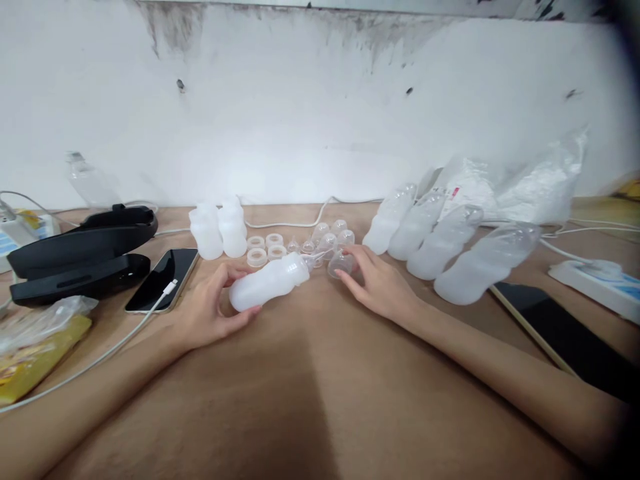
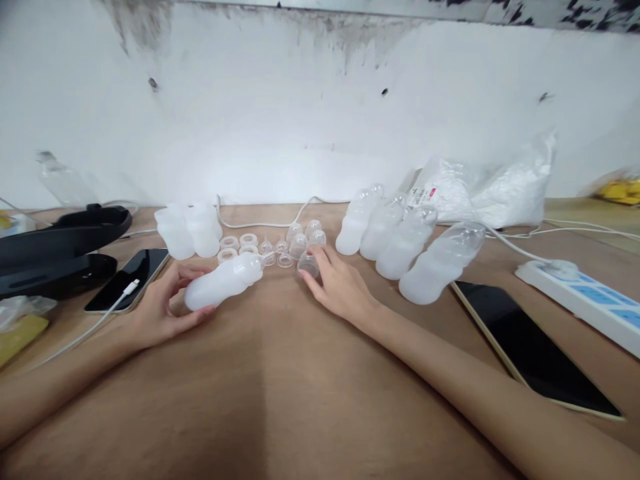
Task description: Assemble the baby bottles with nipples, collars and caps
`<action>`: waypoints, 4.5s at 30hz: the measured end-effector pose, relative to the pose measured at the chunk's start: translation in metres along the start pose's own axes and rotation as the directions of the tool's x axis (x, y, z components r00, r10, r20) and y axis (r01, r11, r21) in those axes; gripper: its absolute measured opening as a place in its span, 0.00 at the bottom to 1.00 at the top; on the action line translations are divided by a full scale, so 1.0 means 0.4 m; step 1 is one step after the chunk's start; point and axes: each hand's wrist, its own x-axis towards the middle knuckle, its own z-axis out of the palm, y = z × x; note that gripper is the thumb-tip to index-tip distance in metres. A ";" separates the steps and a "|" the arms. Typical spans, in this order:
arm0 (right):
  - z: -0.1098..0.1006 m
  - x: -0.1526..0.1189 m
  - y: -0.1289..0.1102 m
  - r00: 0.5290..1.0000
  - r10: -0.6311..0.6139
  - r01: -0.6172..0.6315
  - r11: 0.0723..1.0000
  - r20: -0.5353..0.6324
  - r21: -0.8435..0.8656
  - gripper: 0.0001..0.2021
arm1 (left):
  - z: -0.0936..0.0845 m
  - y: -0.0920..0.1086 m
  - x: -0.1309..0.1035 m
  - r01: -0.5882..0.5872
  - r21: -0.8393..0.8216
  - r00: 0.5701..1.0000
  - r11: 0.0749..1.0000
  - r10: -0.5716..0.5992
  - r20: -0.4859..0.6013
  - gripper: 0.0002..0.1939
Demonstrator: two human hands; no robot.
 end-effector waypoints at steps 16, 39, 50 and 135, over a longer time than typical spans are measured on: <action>-0.008 0.001 -0.052 0.892 0.174 -0.371 -0.252 0.418 0.894 0.08 | -0.013 -0.009 0.000 0.024 -0.095 0.999 0.995 -0.021 0.030 0.22; 0.009 -0.021 -0.070 0.974 -0.016 -0.221 0.107 0.224 0.969 0.15 | -0.014 0.019 -0.001 -0.116 0.119 0.982 0.986 0.095 0.165 0.19; 0.000 -0.020 -0.078 0.969 0.012 -0.244 0.180 0.246 0.953 0.16 | -0.017 0.037 -0.001 -0.095 0.087 0.980 0.992 0.078 0.184 0.19; -0.240 0.093 0.082 0.911 0.407 -0.396 0.806 -0.074 -0.440 0.21 | 0.036 0.089 -0.023 -0.075 0.100 0.980 0.992 0.054 0.193 0.21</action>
